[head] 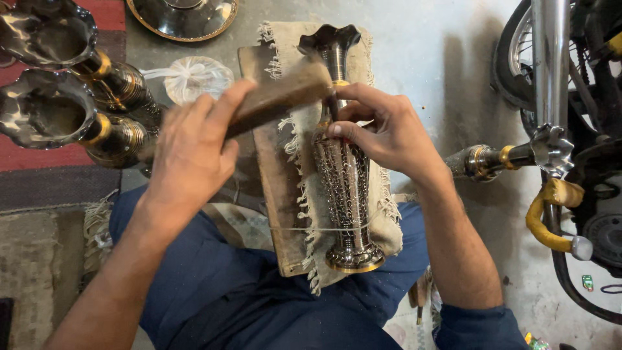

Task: The person sits on the floor with an ornate brass vase on a padded board and decorates its surface by hand. They hold a chisel against the vase and strike it with a wooden mallet, repositioning the chisel repeatedly to work different spots on the vase body.

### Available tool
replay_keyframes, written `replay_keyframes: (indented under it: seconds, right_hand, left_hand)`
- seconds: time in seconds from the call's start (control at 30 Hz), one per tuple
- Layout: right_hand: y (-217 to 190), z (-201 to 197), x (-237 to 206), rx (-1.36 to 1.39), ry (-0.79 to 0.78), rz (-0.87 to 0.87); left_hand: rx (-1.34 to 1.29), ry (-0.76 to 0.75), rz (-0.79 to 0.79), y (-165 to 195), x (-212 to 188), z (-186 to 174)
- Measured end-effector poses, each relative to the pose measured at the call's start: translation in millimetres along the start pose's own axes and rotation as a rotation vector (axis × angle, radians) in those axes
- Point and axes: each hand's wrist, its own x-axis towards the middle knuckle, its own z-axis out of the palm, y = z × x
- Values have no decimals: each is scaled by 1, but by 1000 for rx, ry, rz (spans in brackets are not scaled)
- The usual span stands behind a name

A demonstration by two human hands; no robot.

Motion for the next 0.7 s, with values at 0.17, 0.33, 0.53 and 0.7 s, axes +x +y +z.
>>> replay_keyframes:
  seconds: [0.17,0.33,0.53,0.7]
  right_hand:
    - [1,0,-1,3,-15,1]
    - [4,-1,0,-13,-27,-17]
    - [7,-2,1,-21,-38,-43]
    - [7,-2,2,-21,-58,-56]
  left_hand:
    - [-136,109,81,-1,-1,2]
    - [-204,193,90,-1,-3,3]
    - [-204,212,59,-3,-5,6]
    - [-151,229,67,-5,-7,9]
